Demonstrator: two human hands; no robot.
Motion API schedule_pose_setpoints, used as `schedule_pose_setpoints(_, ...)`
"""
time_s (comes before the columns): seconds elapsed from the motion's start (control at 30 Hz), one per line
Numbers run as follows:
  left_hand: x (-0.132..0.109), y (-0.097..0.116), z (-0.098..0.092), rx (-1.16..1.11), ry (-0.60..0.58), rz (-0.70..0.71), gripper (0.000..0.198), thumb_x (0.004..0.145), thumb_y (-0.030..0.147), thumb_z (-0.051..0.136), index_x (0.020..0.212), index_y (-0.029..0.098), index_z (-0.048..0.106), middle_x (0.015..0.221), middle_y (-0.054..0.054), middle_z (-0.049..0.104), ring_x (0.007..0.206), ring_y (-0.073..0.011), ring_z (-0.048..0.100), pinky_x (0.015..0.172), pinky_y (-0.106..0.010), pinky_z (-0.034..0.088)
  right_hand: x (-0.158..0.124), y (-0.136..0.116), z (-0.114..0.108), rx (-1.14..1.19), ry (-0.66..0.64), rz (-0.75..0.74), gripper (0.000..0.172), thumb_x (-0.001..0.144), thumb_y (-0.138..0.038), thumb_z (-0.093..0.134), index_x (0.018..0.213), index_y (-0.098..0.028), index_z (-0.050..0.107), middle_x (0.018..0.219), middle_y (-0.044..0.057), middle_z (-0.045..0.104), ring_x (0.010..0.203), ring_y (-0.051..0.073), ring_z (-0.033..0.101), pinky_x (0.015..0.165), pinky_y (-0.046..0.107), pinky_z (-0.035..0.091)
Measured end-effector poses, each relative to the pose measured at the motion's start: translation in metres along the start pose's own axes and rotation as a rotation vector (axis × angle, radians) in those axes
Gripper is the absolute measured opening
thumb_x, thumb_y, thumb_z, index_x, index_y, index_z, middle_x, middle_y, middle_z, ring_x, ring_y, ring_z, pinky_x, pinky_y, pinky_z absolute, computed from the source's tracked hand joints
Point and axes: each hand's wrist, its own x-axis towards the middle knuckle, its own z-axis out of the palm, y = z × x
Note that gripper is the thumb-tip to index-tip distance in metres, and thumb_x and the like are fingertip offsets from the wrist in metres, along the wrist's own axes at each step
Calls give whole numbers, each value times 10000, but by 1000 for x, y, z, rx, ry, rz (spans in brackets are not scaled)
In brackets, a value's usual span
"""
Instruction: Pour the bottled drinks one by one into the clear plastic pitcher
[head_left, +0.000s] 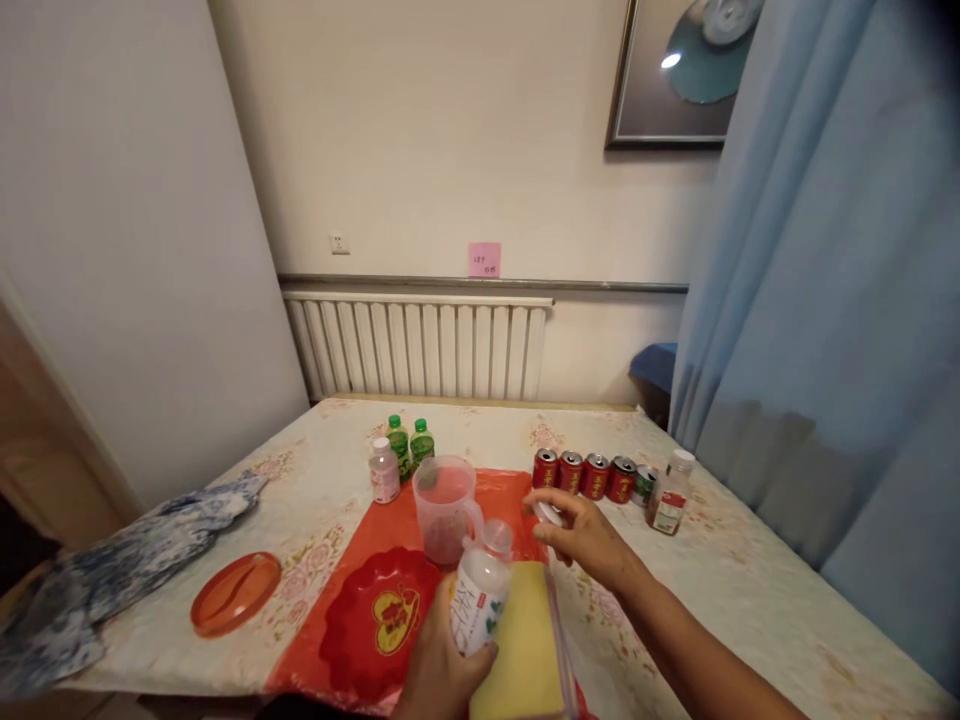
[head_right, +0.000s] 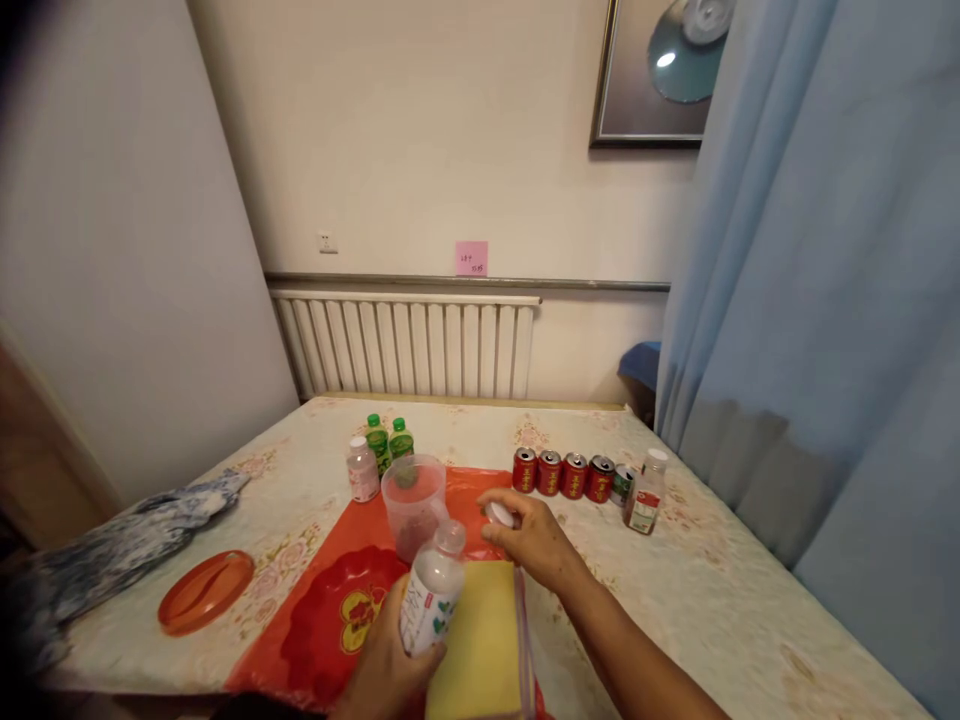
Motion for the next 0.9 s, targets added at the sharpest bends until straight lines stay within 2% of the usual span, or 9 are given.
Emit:
schedule_pose_setpoints(0.1, 16, -2, -36, 101, -3, -7, 617, 660, 221, 641, 1256, 191, 483, 1153, -98, 690, 1035, -285, 662, 886, -380, 525, 0, 42, 13, 86, 57, 73, 406, 699, -394, 643, 1039, -171, 639, 707, -43, 567, 450, 65, 425, 430, 211, 353)
schedule_pose_setpoints(0.17, 29, -1, -61, 153, -20, 5, 603, 658, 186, 644, 1241, 188, 488, 1119, -85, 694, 986, -263, 668, 837, -347, 519, -5, 77, 28, 139, 4, 134, 440, 678, -445, 651, 1020, -167, 626, 694, -45, 574, 438, 66, 443, 420, 209, 355)
schedule_pose_setpoints(0.3, 52, 3, -107, 278, -53, 48, 532, 664, 133, 608, 1183, 199, 511, 1040, -43, 691, 933, -229, 656, 780, -297, 490, -24, 148, 70, 148, -53, 318, 472, 667, -449, 622, 1033, -152, 606, 482, -104, 468, 357, 69, 384, 378, 201, 295)
schedule_pose_setpoints(0.43, 72, 11, -145, 492, -82, 70, 520, 692, 175, 622, 1197, 213, 503, 1072, -47, 682, 970, -239, 641, 794, -294, 461, -43, 197, 107, 174, -104, 434, 472, 685, -441, 602, 1061, -156, 597, 379, -131, 400, 333, 71, 342, 368, 191, 247)
schedule_pose_setpoints(0.5, 81, 18, -159, 617, -99, 78, 486, 708, 196, 619, 1181, 214, 510, 1071, -61, 683, 977, -253, 640, 767, -296, 450, -49, 210, 117, 209, -105, 447, 498, 680, -476, 601, 1069, -164, 594, 374, -137, 393, 330, 67, 330, 367, 189, 243)
schedule_pose_setpoints(0.6, 93, 27, -172, 818, -106, 78, 417, 718, 203, 600, 1130, 207, 530, 1032, -84, 684, 928, -267, 645, 715, -308, 433, -52, 218, 121, 251, -96, 447, 560, 665, -540, 601, 1085, -170, 586, 369, -140, 391, 324, 69, 325, 362, 192, 238)
schedule_pose_setpoints(0.77, 109, 34, -178, 1103, -111, 144, 412, 743, 187, 584, 1151, 200, 528, 1027, -107, 687, 932, -282, 642, 722, -334, 430, -53, 221, 115, 299, -85, 426, 641, 657, -584, 609, 1123, -146, 583, 387, -128, 428, 334, 75, 366, 369, 198, 246)
schedule_pose_setpoints(0.9, 118, 37, -182, 1184, -110, 190, 390, 766, 152, 550, 1155, 180, 542, 1059, -134, 681, 975, -296, 623, 773, -366, 432, -55, 220, 114, 334, -79, 418, 654, 655, -582, 604, 1131, -134, 574, 392, -123, 434, 341, 77, 367, 375, 202, 251)
